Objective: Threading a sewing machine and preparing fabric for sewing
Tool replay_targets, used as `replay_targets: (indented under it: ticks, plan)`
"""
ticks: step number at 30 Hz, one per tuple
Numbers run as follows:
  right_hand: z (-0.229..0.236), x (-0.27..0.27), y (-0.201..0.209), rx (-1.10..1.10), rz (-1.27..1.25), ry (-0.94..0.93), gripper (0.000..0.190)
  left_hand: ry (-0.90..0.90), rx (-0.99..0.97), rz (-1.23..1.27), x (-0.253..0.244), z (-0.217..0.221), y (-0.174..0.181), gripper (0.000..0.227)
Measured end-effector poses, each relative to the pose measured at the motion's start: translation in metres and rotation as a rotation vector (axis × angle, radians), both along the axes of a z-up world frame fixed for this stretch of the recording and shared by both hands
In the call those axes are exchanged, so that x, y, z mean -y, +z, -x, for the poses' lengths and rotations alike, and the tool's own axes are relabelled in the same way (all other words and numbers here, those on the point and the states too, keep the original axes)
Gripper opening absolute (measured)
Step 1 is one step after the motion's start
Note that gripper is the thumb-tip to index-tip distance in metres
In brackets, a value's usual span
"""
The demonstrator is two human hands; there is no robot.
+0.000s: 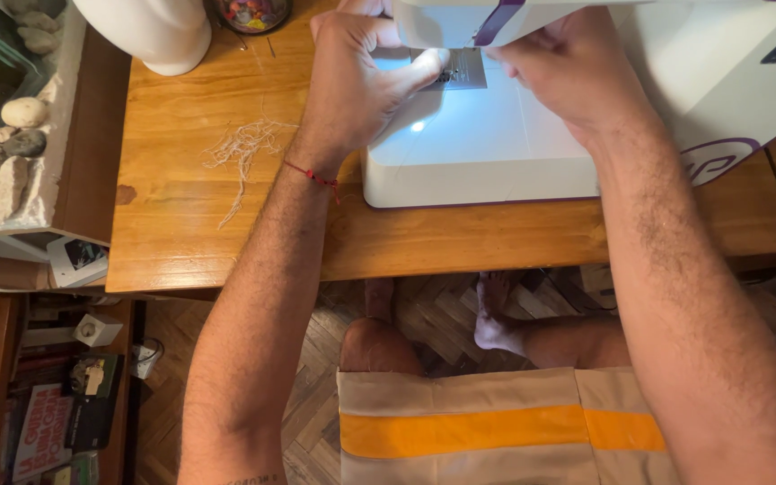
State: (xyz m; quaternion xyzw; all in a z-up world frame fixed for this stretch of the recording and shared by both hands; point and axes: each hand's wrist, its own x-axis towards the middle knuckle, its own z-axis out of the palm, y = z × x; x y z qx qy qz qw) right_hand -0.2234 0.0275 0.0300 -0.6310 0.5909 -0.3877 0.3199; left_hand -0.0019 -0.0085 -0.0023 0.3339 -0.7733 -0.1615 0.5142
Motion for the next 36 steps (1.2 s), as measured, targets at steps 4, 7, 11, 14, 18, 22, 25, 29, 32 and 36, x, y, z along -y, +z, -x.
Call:
replay_targets:
  ticks: [4,7,11,14,18,22,25,29,32,36]
  plan:
    - [-0.014,-0.005,0.02,0.097,-0.178,-0.02,0.018,-0.009,-0.031,0.028,-0.001,0.0,0.0,0.018]
    - [-0.015,-0.014,0.026,-0.039,-0.244,-0.084,0.012,-0.009,-0.008,0.016,-0.002,-0.001,0.003,0.013]
    - [-0.002,-0.003,-0.002,0.227,0.181,0.217,0.024,-0.024,-0.027,0.024,-0.003,-0.001,0.003,0.011]
    - [0.003,0.004,-0.012,0.191,0.21,0.223,0.019,-0.039,-0.025,-0.002,0.001,-0.001,-0.004,0.032]
    - [-0.012,-0.009,0.016,0.014,-0.115,0.025,0.008,-0.022,-0.015,-0.049,0.0,-0.002,-0.006,0.054]
    - [-0.01,-0.001,0.012,0.24,-0.096,0.116,0.017,-0.058,-0.047,-0.04,0.002,-0.001,-0.006,0.049]
    - [-0.013,-0.005,0.013,0.247,-0.042,0.165,0.012,-0.003,-0.001,-0.048,0.003,-0.004,-0.009,0.064]
    - [-0.015,-0.016,0.017,0.179,-0.106,-0.022,0.014,-0.038,-0.033,-0.028,0.003,-0.004,-0.007,0.057]
    - [-0.007,-0.009,-0.001,0.231,-0.053,0.033,0.019,-0.059,-0.07,-0.048,0.004,-0.002,-0.012,0.056]
    - [-0.001,-0.001,-0.011,-0.015,-0.039,-0.122,0.019,-0.144,-0.148,-0.079,-0.003,-0.002,-0.003,0.009]
